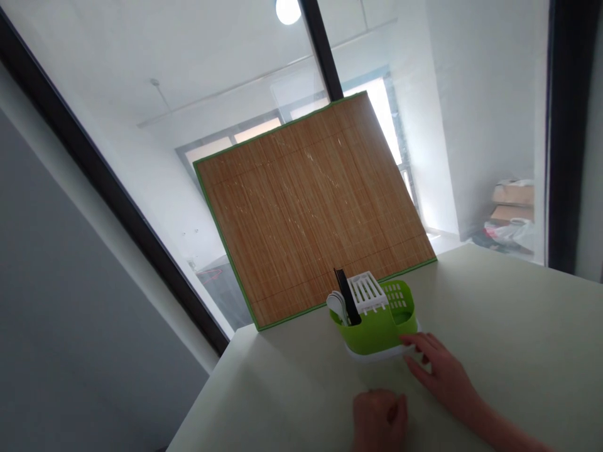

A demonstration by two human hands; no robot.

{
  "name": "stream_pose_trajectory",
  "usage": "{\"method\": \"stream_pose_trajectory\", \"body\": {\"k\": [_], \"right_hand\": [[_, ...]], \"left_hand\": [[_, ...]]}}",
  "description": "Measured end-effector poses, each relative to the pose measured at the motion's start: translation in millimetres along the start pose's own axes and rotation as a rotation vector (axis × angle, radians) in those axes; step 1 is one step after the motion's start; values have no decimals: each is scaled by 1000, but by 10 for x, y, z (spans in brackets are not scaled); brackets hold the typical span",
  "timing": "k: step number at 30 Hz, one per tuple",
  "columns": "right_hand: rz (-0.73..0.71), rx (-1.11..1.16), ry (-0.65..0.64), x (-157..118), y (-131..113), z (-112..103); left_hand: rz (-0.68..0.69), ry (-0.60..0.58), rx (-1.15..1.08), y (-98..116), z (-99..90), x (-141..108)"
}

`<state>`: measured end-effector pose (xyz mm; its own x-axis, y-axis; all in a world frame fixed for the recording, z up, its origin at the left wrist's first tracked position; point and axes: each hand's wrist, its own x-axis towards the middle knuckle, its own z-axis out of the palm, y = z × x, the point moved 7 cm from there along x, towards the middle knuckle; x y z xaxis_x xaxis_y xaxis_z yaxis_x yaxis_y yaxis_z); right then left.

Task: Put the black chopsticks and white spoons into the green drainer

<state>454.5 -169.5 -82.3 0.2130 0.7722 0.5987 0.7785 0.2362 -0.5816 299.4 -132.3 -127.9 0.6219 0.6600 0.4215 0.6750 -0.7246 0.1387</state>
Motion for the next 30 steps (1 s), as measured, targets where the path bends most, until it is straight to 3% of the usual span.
{"method": "stream_pose_trajectory", "body": {"k": [3,6,13,21,30], "right_hand": [[-20,-84,159,123,72,-155],[-39,-193,221,260,4,-167],[140,-341,329,575,-278,50],[350,-324,494,655,-433,298],[350,-278,466,837,-208,158]], "left_hand": [[36,-179,-14,141,256,-74],[50,-246,-11,173,315,-88],[117,-314,-4,231,287,-117],[114,-329,-17,235,289,-104],[105,-329,-71,247,232,-86]]}}
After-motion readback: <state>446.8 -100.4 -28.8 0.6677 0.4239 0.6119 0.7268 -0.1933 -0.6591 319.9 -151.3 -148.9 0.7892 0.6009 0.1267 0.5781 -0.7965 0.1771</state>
